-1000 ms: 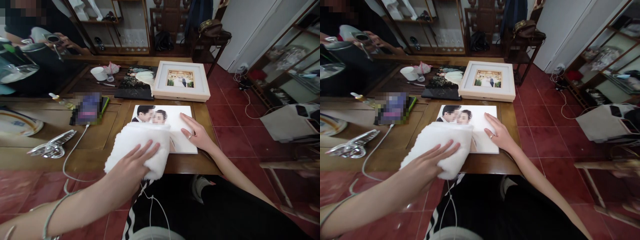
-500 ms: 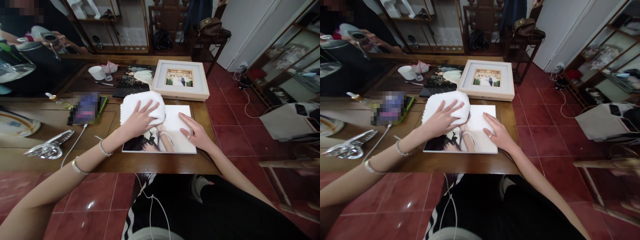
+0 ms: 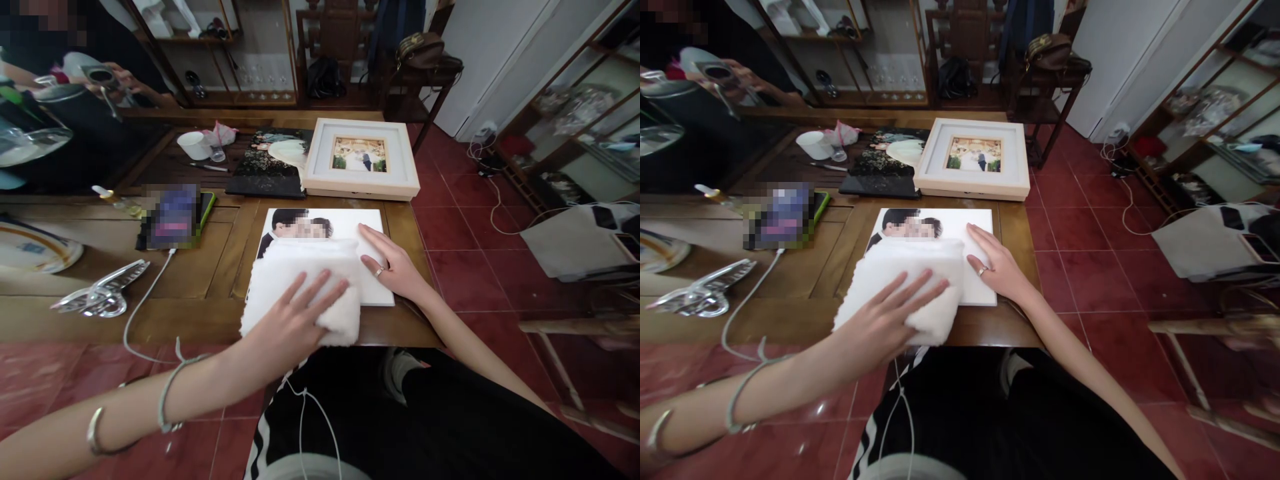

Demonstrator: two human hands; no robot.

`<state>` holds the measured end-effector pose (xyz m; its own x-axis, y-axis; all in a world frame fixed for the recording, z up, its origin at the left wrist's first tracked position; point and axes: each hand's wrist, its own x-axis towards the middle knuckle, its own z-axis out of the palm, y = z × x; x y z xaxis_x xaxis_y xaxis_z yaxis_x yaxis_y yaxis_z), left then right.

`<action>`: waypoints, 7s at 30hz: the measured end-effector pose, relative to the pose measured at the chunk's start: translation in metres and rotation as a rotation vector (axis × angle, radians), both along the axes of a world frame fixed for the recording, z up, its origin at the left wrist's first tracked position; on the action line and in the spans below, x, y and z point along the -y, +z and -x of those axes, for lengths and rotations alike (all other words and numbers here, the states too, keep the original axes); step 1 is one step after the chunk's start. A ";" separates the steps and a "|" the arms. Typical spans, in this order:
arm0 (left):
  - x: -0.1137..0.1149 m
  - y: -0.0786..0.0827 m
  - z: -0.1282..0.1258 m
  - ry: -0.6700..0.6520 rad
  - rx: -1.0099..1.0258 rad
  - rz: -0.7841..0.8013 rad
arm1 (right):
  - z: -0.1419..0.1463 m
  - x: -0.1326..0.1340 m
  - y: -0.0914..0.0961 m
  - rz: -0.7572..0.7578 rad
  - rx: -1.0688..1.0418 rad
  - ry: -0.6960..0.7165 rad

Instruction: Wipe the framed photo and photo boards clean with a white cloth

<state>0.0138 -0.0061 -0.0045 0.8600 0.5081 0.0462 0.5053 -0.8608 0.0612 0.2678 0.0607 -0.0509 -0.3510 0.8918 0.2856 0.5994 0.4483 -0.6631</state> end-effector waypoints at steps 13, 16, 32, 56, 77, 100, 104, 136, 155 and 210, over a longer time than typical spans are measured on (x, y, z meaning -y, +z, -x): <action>-0.106 -0.001 -0.029 0.200 -0.093 -0.062 | -0.001 0.000 0.000 0.028 -0.011 -0.004; -0.066 -0.005 -0.040 0.187 -0.084 -0.104 | -0.002 -0.001 -0.001 0.027 -0.027 0.003; -0.047 0.011 -0.042 0.110 -0.099 -0.069 | -0.001 -0.001 -0.001 0.053 -0.111 -0.008; -0.022 0.028 -0.003 -0.046 0.016 0.261 | 0.002 -0.001 -0.001 -0.014 -0.090 0.039; -0.150 0.025 -0.050 0.084 0.130 0.219 | 0.003 0.001 0.001 -0.048 -0.107 0.037; 0.007 0.011 0.075 0.190 0.190 0.206 | 0.004 0.000 0.000 -0.030 -0.085 0.020; 0.005 0.010 0.069 0.130 0.156 0.176 | 0.003 0.000 -0.001 -0.024 -0.083 0.017; 0.034 0.006 0.022 0.067 0.072 0.099 | 0.002 -0.001 -0.004 -0.062 -0.067 0.041; -0.032 -0.006 -0.073 -0.050 0.032 -0.155 | -0.007 -0.006 -0.012 0.149 -0.717 -0.180; -0.014 -0.060 0.090 1.114 0.744 -0.440 | 0.088 0.022 0.075 -0.629 0.846 0.403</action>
<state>-0.0764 0.0083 -0.0648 -0.2731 0.7213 0.6365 0.8933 -0.0553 0.4460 0.1794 0.0390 0.0242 -0.8744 0.4513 0.1781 0.4850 0.8217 0.2994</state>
